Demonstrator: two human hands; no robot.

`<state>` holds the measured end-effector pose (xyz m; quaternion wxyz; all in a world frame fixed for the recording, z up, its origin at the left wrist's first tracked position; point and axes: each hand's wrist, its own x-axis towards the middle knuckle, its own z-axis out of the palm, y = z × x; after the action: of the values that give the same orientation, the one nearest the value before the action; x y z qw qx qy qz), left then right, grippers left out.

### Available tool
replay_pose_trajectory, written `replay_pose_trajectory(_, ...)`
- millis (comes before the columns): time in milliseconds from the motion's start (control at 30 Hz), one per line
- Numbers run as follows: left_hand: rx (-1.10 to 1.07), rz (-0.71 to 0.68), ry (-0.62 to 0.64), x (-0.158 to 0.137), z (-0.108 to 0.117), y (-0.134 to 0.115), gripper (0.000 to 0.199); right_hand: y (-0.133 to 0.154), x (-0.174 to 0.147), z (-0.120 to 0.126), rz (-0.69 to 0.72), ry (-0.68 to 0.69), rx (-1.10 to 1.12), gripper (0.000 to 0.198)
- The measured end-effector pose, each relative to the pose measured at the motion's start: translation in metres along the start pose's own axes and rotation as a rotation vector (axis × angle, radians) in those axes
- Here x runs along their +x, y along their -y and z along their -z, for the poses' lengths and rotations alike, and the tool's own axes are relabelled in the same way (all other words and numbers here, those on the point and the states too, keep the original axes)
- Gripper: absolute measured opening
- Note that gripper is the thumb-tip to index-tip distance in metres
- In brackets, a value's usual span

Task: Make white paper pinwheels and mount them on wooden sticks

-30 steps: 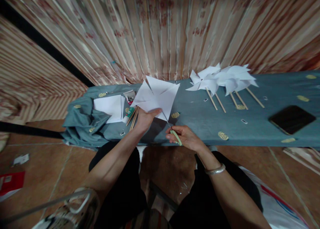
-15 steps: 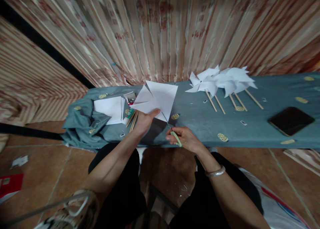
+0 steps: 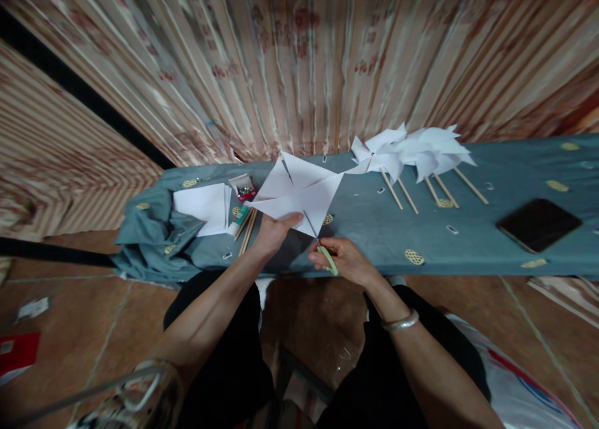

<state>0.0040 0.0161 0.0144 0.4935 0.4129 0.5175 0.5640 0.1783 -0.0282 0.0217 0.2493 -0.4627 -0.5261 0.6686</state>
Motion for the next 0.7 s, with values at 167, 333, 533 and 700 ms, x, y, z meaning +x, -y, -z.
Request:
replay_pose_trajectory(167,-0.026,0.021,0.026,-0.0011,-0.0004,0.0032,0.037,0.0029,-0.0010,0.0002,-0.004,-0.004,-0.015,0.045)
replay_pose_trajectory(333,-0.040,0.021,0.029,-0.0024,-0.0006,-0.0009,0.042,0.0026,-0.0002,-0.0011,-0.020,-0.019,0.013,0.047)
replay_pose_trajectory(533,-0.059,0.029,0.047,-0.0041,0.0001,-0.0003,0.037,0.0025,0.0012,-0.0017,-0.031,-0.036,0.018,0.050)
replay_pose_trajectory(700,-0.045,0.079,0.069,-0.0070,-0.0012,0.0014,0.034,0.0026,0.0019,-0.0018,-0.016,-0.057,0.013,0.051)
